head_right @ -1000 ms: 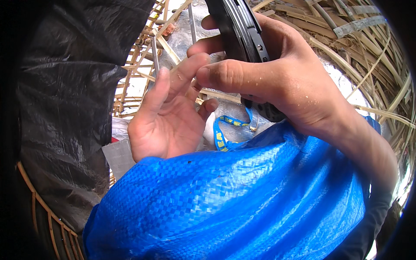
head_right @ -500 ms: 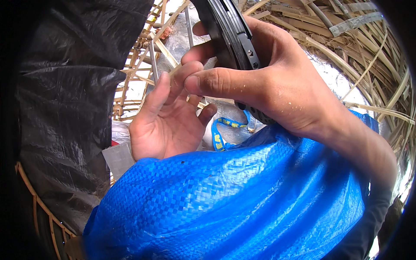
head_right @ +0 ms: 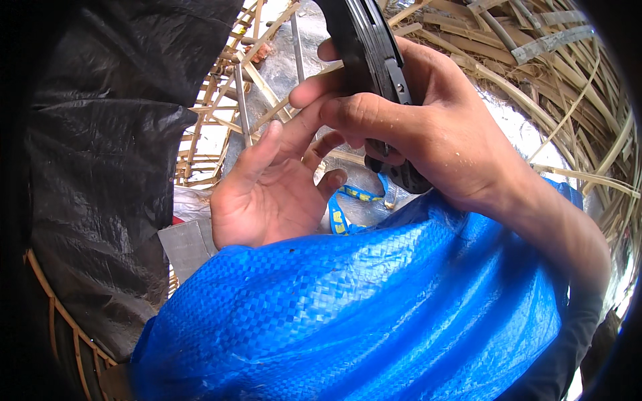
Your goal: The person trims bamboo strips using a folding knife, spreads a blue bag over their lap, and continues whittling bamboo strips.
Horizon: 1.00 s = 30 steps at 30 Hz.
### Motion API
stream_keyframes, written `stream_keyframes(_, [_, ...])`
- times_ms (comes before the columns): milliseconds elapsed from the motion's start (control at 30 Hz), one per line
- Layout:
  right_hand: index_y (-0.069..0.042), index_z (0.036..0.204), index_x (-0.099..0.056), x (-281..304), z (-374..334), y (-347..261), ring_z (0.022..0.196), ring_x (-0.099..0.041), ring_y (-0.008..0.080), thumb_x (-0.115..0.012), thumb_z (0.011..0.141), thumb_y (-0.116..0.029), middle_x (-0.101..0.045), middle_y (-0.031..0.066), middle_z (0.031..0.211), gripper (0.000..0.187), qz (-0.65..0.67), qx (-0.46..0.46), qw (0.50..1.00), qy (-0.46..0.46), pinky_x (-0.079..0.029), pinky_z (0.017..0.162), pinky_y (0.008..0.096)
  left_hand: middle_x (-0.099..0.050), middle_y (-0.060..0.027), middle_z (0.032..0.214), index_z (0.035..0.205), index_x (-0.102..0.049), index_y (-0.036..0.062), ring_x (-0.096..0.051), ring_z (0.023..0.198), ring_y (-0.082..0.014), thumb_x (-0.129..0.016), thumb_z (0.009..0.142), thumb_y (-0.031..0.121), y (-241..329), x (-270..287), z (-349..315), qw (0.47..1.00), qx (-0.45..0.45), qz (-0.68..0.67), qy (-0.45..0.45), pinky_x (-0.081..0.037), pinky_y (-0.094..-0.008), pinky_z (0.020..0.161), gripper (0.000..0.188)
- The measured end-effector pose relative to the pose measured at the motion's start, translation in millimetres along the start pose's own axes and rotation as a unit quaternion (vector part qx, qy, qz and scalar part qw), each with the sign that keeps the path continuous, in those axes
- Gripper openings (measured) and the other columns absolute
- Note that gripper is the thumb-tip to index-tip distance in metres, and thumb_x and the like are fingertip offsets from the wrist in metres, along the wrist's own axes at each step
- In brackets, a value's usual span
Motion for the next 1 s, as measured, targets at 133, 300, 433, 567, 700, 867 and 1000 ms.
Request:
stream_keyframes(133, [0.0, 0.131, -0.047, 3, 6, -2, 0.067, -0.051, 0.0053, -0.066, 0.089, -0.009, -0.066, 0.0091, 0.111, 0.047, 0.016, -0.001, 1.0, -0.01, -0.039, 0.054, 0.0194, -0.057, -0.0057, 0.14, 0.137, -0.057, 0.0043, -0.05, 0.119, -0.0136, -0.06, 0.095, 0.039, 9, 9, 4, 1.0, -0.012, 0.009, -0.022, -0.034, -0.0305, 0.089, 0.054])
stream_keyframes(300, [-0.006, 0.112, -0.056, 44, 17, 18, 0.057, -0.04, 0.0032, -0.069, 0.093, -0.019, -0.048, -0.0038, 0.074, 0.027, -0.003, -0.091, 0.992, 0.089, -0.029, 0.049, 0.0205, -0.06, -0.0114, 0.135, 0.1, -0.073, 0.0072, -0.054, 0.112, -0.0143, -0.069, 0.094, 0.026, 51, 122, 41, 0.939, -0.212, 0.24, 0.124, -0.042, -0.0309, 0.087, 0.02])
stream_keyframes(433, [-0.009, 0.101, -0.058, 51, 27, 32, 0.054, -0.034, 0.0019, -0.07, 0.094, -0.021, -0.043, -0.0069, 0.071, 0.018, 0.035, -0.113, 0.986, 0.119, -0.026, 0.048, 0.0187, -0.043, -0.0215, 0.149, 0.142, -0.047, 0.0022, -0.031, 0.142, -0.039, -0.069, 0.077, 0.07, 60, 355, 44, 0.587, -0.039, 0.607, 0.535, -0.028, -0.0542, 0.114, 0.096])
stream_keyframes(567, [-0.015, 0.093, -0.056, 63, 29, 37, 0.053, -0.039, 0.0036, -0.069, 0.094, -0.027, -0.043, -0.0072, 0.07, 0.018, 0.026, -0.148, 0.976, 0.16, -0.028, 0.039, 0.0233, -0.052, -0.0254, 0.139, 0.133, -0.051, -0.006, -0.046, 0.132, -0.0393, -0.058, 0.085, 0.07, 11, 420, 32, 0.541, 0.115, 0.611, 0.567, -0.036, -0.0543, 0.108, 0.09])
stream_keyframes(700, [-0.009, 0.108, -0.054, 69, 33, 40, 0.054, -0.036, 0.002, -0.069, 0.094, -0.015, -0.046, -0.0057, 0.071, 0.021, 0.07, -0.182, 0.967, 0.164, -0.028, 0.046, 0.0175, -0.069, -0.0253, 0.108, 0.106, -0.067, -0.0005, -0.066, 0.103, -0.0424, -0.058, 0.087, 0.068, 3, 392, 32, 0.572, 0.022, 0.622, 0.535, -0.049, -0.053, 0.091, 0.072])
stream_keyframes(867, [-0.008, 0.107, -0.055, 66, 40, 41, 0.055, -0.037, 0.0019, -0.07, 0.093, -0.015, -0.046, -0.0047, 0.072, 0.021, 0.033, -0.139, 0.98, 0.14, -0.028, 0.046, 0.0178, -0.071, -0.0235, 0.085, 0.086, -0.071, 0.0023, -0.068, 0.086, -0.0447, -0.061, 0.086, 0.067, -4, 387, 33, 0.55, -0.043, 0.606, 0.573, -0.051, -0.0539, 0.079, 0.065])
stream_keyframes(1000, [-0.008, 0.102, -0.058, 69, 42, 43, 0.053, -0.037, 0.0023, -0.07, 0.093, -0.015, -0.046, -0.0055, 0.071, 0.017, 0.035, -0.119, 0.983, 0.137, -0.027, 0.046, 0.0187, -0.071, -0.0224, 0.08, 0.078, -0.071, 0.0029, -0.068, 0.079, -0.0448, -0.063, 0.084, 0.068, 9, 367, 29, 0.531, -0.088, 0.599, 0.593, -0.052, -0.0527, 0.072, 0.066])
Point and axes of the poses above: each hand's wrist, its own z-axis towards the middle knuckle, its own x-axis out of the back of the hand, y = z × x, the point moved 5 cm from there along z, towards the middle knuckle
